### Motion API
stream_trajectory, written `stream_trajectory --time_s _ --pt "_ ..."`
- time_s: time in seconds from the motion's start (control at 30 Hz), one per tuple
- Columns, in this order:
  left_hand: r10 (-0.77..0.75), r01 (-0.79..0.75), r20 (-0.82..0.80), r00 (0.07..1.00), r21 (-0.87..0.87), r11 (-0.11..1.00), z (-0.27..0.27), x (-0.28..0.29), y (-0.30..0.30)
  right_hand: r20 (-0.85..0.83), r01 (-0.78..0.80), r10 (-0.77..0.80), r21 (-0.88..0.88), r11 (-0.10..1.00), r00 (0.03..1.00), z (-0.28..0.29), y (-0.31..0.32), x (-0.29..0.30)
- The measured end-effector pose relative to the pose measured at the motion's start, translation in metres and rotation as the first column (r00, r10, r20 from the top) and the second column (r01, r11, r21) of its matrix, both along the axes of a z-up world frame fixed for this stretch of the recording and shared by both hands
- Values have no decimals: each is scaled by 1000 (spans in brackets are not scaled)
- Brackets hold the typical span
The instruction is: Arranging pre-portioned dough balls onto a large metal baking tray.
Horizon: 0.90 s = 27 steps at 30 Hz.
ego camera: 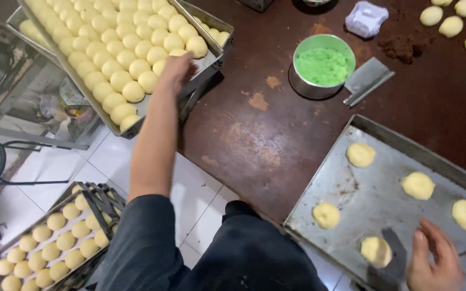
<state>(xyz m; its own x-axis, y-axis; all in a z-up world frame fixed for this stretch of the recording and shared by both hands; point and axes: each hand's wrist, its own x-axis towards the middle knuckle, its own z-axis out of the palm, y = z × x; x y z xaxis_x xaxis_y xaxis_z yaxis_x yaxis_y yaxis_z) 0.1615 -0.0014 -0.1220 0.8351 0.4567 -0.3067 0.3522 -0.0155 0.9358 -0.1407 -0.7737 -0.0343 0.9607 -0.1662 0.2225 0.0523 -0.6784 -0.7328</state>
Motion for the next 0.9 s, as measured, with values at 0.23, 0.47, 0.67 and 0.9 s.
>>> stream_trajectory --time_s 0.23,0.47,0.67,0.9 --pt "316 -365 -183 931 -510 779 5 84 -49 -47 -6 6 -16 1000 999 84 105 6" --pt "770 -738 66 635 -244 629 2 117 -73 -137 40 -46 -47 998 989 98 128 -4" --pt "347 -639 632 693 317 701 79 8 -147 -125 36 -37 -8 999 992 86 130 -11" --pt "-226 121 382 896 280 952 225 -147 -331 -82 -28 50 254 967 995 73 139 12"
